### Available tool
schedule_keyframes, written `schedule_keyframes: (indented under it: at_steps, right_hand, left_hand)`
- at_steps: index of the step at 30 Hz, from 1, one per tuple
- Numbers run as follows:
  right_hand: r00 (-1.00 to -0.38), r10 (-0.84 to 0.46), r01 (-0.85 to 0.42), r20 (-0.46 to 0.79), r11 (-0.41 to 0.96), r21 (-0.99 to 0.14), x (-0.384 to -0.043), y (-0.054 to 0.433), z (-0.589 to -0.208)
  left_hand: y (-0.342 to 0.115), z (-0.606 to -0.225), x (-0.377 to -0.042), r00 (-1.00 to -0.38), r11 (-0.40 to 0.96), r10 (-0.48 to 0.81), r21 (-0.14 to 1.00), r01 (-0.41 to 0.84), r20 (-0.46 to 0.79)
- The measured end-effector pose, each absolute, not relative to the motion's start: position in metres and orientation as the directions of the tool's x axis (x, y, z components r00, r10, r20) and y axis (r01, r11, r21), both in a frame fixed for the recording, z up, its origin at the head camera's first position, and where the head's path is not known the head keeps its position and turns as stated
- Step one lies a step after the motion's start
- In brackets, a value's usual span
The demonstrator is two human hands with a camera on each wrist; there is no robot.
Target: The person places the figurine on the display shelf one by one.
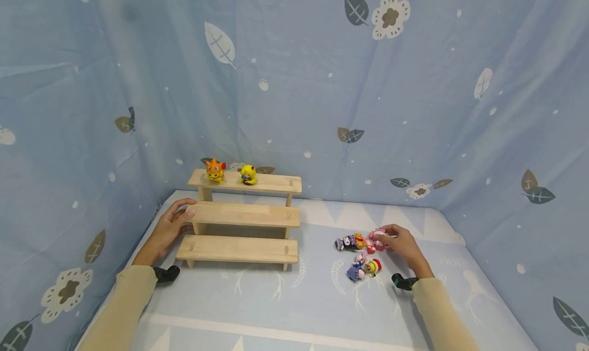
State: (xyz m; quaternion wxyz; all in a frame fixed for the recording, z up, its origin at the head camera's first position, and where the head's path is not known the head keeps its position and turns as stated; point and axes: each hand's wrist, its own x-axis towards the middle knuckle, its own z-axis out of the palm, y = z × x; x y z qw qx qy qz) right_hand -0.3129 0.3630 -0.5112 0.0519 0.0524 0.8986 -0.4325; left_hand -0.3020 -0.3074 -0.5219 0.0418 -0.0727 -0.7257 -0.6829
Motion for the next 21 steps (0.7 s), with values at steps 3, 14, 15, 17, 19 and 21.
schedule_keyframes:
  at_steps: [3,14,15,17,19,21]
  right_hand:
    - [-0.992,0.054,0.125,-0.117,0.625,-0.770,-0.310,0.362,-0.509]
    - [-0.996,0.088,0.079,-0.033,0.589,-0.804,-0.305,0.358,-0.505]
    - [-0.995,0.098,0.074,-0.020,0.586,-0.807,-0.305,0.357,-0.504]
    - [-0.994,0.105,0.053,0.010,0.580,-0.813,-0.304,0.355,-0.502]
    - [-0.994,0.102,0.028,0.038,0.577,-0.816,-0.303,0.353,-0.500]
    - [-0.994,0.097,0.008,0.057,0.568,-0.823,-0.301,0.351,-0.498]
  left_hand:
    - [-0.307,-0.522,-0.303,-0.985,0.060,0.052,0.984,0.167,0.164]
    - [-0.310,-0.528,-0.307,-0.981,0.041,0.076,0.982,0.183,0.180]
    - [-0.310,-0.528,-0.307,-0.980,0.046,0.078,0.981,0.186,0.182]
    - [-0.311,-0.528,-0.308,-0.980,0.050,0.078,0.981,0.187,0.183]
    - [-0.312,-0.527,-0.307,-0.980,0.067,0.079,0.979,0.191,0.185]
    - [-0.313,-0.527,-0.307,-0.979,0.081,0.080,0.978,0.193,0.187]
